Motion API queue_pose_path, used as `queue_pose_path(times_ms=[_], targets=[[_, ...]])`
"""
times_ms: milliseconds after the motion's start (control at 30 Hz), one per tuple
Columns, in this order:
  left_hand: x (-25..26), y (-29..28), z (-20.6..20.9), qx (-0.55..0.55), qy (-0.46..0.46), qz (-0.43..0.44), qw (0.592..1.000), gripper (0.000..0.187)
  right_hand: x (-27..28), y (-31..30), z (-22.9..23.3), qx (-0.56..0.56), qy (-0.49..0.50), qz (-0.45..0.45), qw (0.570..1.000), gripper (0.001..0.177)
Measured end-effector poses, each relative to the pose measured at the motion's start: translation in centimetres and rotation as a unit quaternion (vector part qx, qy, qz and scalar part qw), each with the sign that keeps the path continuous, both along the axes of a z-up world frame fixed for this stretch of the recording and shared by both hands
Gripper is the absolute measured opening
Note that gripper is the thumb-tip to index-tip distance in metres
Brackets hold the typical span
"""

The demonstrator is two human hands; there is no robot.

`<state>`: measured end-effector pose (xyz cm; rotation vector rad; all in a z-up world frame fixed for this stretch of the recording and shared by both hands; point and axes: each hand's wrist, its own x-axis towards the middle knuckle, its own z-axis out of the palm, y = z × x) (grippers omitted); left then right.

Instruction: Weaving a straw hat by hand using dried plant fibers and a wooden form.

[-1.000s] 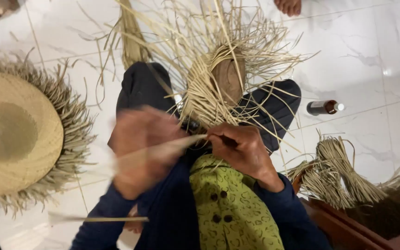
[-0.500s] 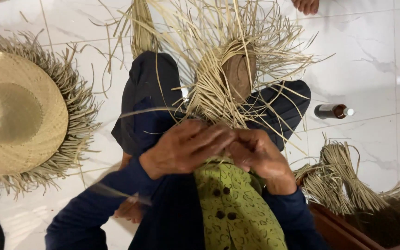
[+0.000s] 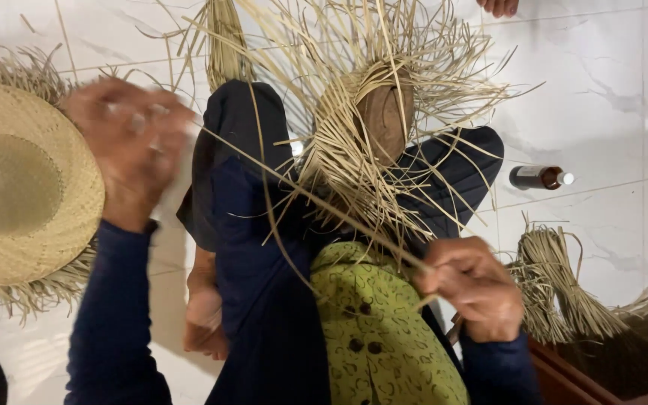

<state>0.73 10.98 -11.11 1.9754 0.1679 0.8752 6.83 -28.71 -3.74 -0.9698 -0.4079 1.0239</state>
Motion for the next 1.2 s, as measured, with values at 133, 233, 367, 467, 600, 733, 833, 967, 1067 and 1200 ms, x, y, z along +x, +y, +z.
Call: queue_pose_path(times_ms=[133,233,367,467,600,733,833,967,1067,1200], targets=[[-0.5,6.4,-3.4,0.354,-0.033,0.095,0.93,0.018,0.8,-2.3,0.1,0.09,0.044,-0.037,0.994,0.013],[-2.1,9.1,-4.7,0.346,0.015,0.129,0.929,0.017,1.1,-4.0,-0.4,0.125,0.067,-0.051,0.989,0.016],[-3.5,9.2,-3.7,0.286,0.107,0.125,0.944,0.019,1.4,-3.7,0.6,0.193,0.152,-0.063,0.967,0.039],[-3.9,12.3,-5.4,0.262,0.057,0.239,0.933,0.011,3.0,-5.2,2.3,0.134,-0.02,-0.184,0.974,0.017],[-2.5,2.7,0.5,0.113,0.061,0.151,0.98,0.026,2.1,-2.1,1.6,0.108,-0.111,-0.256,0.954,0.026],[-0.4,-10.6,8.8,-0.03,0.117,-0.219,0.968,0.023,0.6,4.8,0.6,0.111,-0.11,-0.209,0.965,0.027],[0.2,-15.2,9.5,-0.009,0.094,-0.306,0.947,0.037,-0.2,6.7,0.2,0.04,-0.199,-0.25,0.947,0.024],[-0.1,-15.8,7.8,-0.058,0.107,-0.309,0.943,0.029,1.5,4.6,0.5,0.248,0.051,-0.139,0.957,0.029],[-1.4,-14.1,8.2,-0.216,0.197,-0.332,0.897,0.022,4.5,-2.3,-1.6,0.215,-0.095,-0.286,0.929,0.047],[-0.2,-15.9,8.5,-0.047,0.128,-0.254,0.957,0.04,3.5,0.1,-0.6,0.194,-0.117,-0.305,0.925,0.048]])
